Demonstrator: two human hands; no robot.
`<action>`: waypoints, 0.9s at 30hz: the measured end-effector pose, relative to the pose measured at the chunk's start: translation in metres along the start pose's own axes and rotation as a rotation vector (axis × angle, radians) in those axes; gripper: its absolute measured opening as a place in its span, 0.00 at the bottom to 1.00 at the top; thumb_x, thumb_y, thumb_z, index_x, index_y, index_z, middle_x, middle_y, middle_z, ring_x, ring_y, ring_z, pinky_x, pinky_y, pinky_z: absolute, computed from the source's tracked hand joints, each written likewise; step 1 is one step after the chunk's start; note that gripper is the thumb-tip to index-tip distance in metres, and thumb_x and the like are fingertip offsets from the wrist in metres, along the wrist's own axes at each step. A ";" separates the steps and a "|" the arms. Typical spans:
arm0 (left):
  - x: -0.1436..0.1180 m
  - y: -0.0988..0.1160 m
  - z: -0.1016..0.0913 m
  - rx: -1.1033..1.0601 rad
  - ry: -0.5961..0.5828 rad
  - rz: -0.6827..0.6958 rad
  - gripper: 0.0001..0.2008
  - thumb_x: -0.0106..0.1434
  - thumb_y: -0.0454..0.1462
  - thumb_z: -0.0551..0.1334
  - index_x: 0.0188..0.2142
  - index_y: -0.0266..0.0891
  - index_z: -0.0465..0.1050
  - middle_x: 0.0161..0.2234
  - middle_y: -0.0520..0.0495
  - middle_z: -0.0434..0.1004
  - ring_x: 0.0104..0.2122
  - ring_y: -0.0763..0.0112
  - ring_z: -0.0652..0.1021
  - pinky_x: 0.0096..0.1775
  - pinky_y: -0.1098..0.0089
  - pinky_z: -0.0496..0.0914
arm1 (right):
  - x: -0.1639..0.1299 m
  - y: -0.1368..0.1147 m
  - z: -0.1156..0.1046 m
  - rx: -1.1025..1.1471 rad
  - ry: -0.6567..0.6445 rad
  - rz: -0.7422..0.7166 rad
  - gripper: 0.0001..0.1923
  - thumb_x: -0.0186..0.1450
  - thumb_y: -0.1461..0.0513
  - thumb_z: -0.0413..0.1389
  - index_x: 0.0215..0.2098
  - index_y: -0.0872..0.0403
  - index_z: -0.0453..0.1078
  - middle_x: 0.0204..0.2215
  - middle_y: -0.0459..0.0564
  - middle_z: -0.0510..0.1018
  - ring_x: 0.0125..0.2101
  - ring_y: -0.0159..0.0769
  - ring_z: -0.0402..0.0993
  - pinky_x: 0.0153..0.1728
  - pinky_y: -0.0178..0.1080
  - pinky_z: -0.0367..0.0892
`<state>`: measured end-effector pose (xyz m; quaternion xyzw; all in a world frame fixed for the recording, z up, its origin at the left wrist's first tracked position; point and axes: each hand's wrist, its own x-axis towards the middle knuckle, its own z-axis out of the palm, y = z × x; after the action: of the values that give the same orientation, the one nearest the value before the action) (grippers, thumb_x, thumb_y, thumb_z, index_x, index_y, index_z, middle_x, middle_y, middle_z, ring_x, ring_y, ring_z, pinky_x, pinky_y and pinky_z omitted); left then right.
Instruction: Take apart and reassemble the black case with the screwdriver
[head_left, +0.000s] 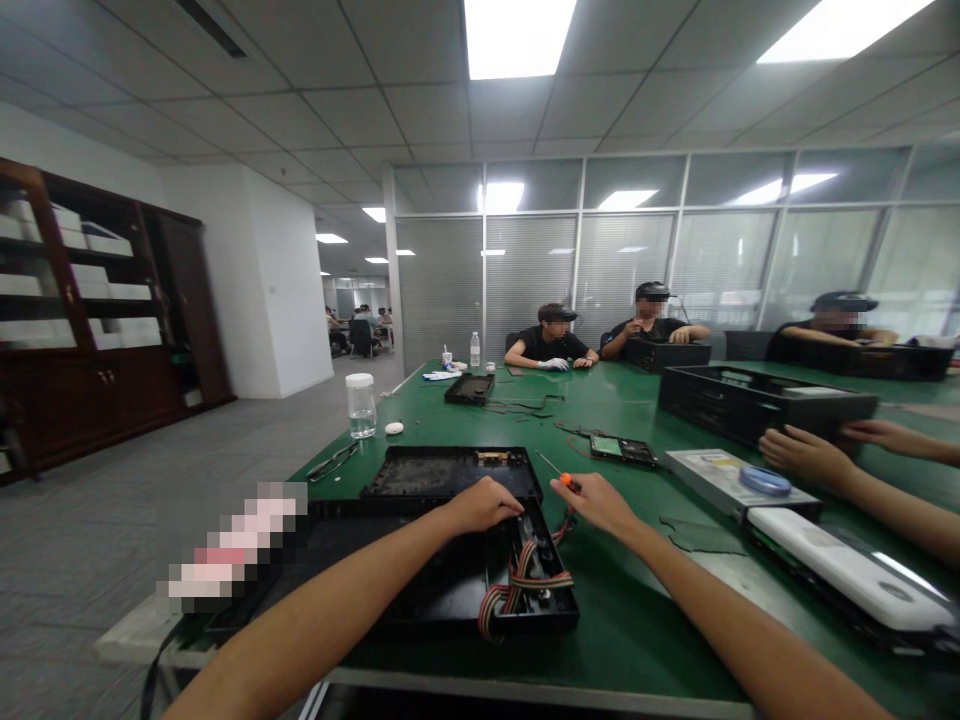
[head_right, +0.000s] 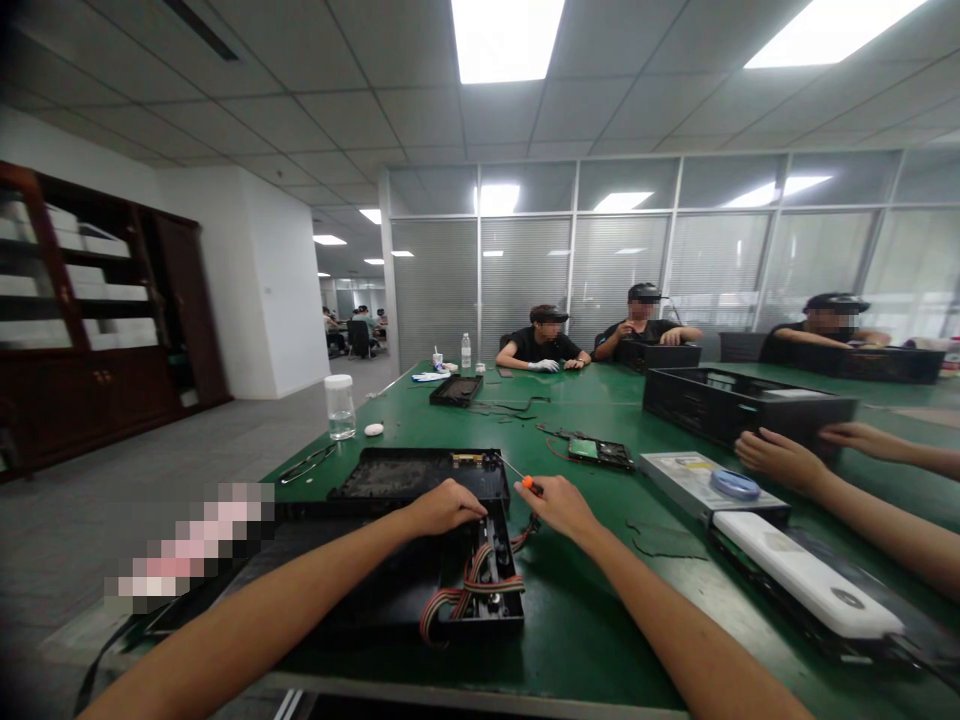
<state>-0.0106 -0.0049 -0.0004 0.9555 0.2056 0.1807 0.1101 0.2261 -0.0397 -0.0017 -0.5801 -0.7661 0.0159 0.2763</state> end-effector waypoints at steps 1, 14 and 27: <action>0.000 0.001 -0.001 0.008 -0.010 0.006 0.10 0.60 0.33 0.56 0.39 0.38 0.74 0.37 0.48 0.76 0.38 0.73 0.75 0.44 0.78 0.64 | 0.000 0.000 -0.001 0.001 0.001 -0.003 0.27 0.61 0.45 0.41 0.22 0.54 0.69 0.19 0.49 0.74 0.21 0.34 0.67 0.24 0.32 0.55; -0.004 0.006 0.000 0.058 0.030 -0.027 0.09 0.62 0.35 0.55 0.36 0.37 0.74 0.35 0.49 0.76 0.36 0.74 0.75 0.42 0.77 0.64 | 0.000 -0.001 -0.004 0.003 0.006 -0.015 0.25 0.61 0.46 0.42 0.21 0.53 0.68 0.17 0.49 0.73 0.20 0.34 0.67 0.24 0.32 0.55; -0.001 0.004 -0.006 0.065 -0.018 -0.023 0.05 0.55 0.33 0.61 0.32 0.35 0.74 0.30 0.49 0.76 0.30 0.75 0.74 0.34 0.78 0.65 | 0.006 0.024 -0.013 0.589 -0.202 0.056 0.17 0.56 0.52 0.52 0.38 0.51 0.55 0.23 0.39 0.64 0.18 0.25 0.57 0.19 0.29 0.52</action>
<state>-0.0122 -0.0082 0.0066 0.9578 0.2212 0.1638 0.0829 0.2521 -0.0307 0.0037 -0.4914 -0.7360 0.3024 0.3542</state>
